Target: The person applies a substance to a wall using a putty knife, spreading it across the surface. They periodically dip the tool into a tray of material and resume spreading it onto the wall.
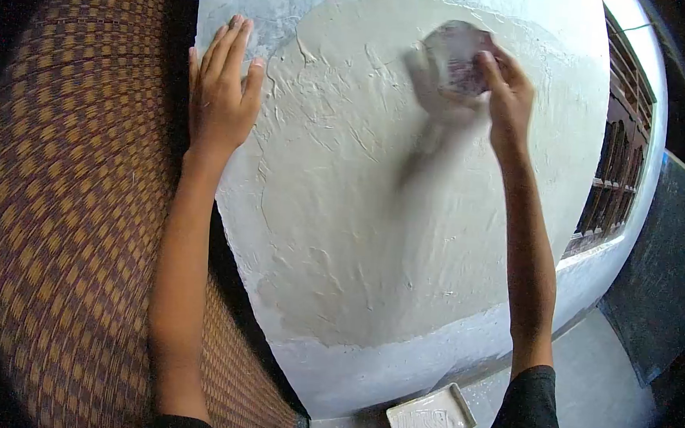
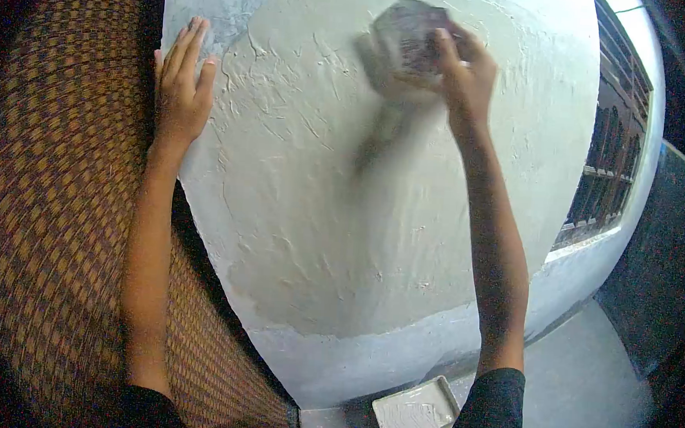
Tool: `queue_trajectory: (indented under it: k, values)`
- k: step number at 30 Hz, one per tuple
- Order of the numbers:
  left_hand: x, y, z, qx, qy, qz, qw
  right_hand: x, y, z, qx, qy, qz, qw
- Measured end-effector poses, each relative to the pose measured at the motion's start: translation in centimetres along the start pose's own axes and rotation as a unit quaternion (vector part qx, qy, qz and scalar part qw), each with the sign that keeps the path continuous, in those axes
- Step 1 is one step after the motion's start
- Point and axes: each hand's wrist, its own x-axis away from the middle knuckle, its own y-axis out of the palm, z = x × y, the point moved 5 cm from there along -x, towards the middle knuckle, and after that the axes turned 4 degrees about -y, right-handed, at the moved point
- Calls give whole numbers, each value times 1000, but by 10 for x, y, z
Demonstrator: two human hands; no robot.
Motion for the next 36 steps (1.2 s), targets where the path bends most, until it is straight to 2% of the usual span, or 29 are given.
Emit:
queue_trajectory:
  k: [1,2,5,7,9,11,12,13,17,19,21,23,25,26,27,30,31,33,36]
  values:
    - [0,0,-1,-7,2,-3,1000,2,11,-1,6,-3,-37,999]
    - [0,0,-1,-14,4,-7,1000,1,11,2,5,-2,-37,999]
    - [1,-2,-1,-18,11,-10,1000,-8,-2,9,23,26,45,998]
    - [1,-3,1,-21,8,-11,1000,-8,-17,7,-64,87,110,988]
    - [1,-3,2,-21,7,-13,1000,-5,-18,4,-31,63,128,989]
    - [1,-2,2,-21,7,-7,1000,5,-2,-1,-23,36,27,999]
    - [1,-1,2,-20,9,-8,1000,5,0,6,70,-11,-5,997]
    - [1,-2,2,-16,9,-7,1000,6,4,9,61,-18,-25,998]
    - [1,-2,3,-18,3,-9,1000,0,-16,6,-31,49,120,991]
    - [0,-4,3,-25,3,-13,1000,5,-14,0,-30,35,114,992]
    - [0,-3,4,-28,3,-18,999,10,-1,-2,83,-37,-4,996]
    - [1,-2,5,-24,1,-11,1000,7,3,2,68,-61,-8,996]
    - [2,-2,6,-18,1,-13,1000,-1,-14,15,-33,36,111,993]
    - [2,-3,6,-14,1,-12,1000,-5,-19,12,-38,72,145,986]
    - [1,-4,6,-15,1,-11,1000,-5,-15,8,-40,71,145,986]
    - [2,-2,9,-12,-4,-15,1000,3,22,-9,-68,-25,46,996]
    - [1,-2,9,-13,-9,-13,1000,8,36,-11,-51,-27,13,998]
    - [2,-1,8,-12,-13,-12,1000,13,54,-27,81,-90,-9,993]
    - [2,-3,7,-30,-6,-11,999,-8,36,-9,94,-43,15,995]
